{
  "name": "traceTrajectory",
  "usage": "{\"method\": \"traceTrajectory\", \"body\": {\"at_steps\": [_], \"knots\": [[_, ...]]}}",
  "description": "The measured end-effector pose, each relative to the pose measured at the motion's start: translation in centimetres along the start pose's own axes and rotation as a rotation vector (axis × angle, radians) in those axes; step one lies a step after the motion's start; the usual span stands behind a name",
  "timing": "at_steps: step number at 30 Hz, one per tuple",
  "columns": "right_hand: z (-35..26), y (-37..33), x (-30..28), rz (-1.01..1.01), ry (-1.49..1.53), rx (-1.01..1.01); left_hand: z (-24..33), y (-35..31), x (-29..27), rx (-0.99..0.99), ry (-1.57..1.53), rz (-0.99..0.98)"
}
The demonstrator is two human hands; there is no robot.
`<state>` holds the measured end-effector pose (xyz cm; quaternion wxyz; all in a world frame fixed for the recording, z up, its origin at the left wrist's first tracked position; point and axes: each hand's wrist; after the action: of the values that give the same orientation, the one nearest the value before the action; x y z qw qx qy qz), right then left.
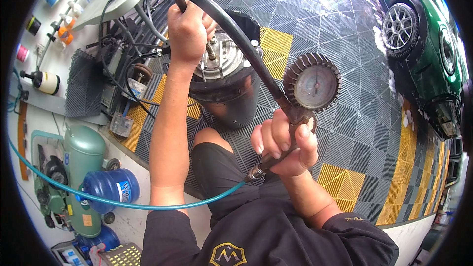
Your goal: The person connects a pressure gauge and hose to a sprayer handle, removes the lid from a canister, and then attaches an air line to the canister to pressurize it while monitoring the gauge.
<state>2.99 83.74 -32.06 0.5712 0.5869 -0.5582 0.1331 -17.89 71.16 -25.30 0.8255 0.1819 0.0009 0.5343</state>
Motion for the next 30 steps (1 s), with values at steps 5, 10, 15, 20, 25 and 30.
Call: {"method": "traceTrajectory", "body": {"at_steps": [5,10,15,20,25,30], "knots": [[-0.09,-0.18,0.00,0.025,-0.026,0.017,-0.03,0.04,-0.06,0.011,0.004,-0.008],[0.22,0.00,-0.28,-0.031,0.031,-0.020,-0.08,0.01,-0.01,0.027,0.031,-0.004],[-0.17,-0.28,-0.01,0.076,-0.002,0.041,0.04,-0.04,0.05,-0.003,0.004,0.007],[-0.08,-0.34,-0.04,0.034,-0.009,0.008,0.06,0.03,0.17,-0.002,-0.004,0.014],[-0.07,-0.46,-0.25,0.069,0.026,0.038,-0.01,0.03,0.10,0.009,-0.004,0.012],[-0.29,-0.33,-0.23,0.076,0.009,0.076,0.09,0.09,0.35,-0.021,-0.011,0.050]]}}
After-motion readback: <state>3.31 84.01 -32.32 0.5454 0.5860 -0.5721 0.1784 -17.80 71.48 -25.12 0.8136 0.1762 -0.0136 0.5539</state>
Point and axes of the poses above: each hand's wrist, its own y-axis towards the middle knuckle, its own x-axis out of the palm, z = x × y, and after that the axes turned 12 degrees about -x, right-handed
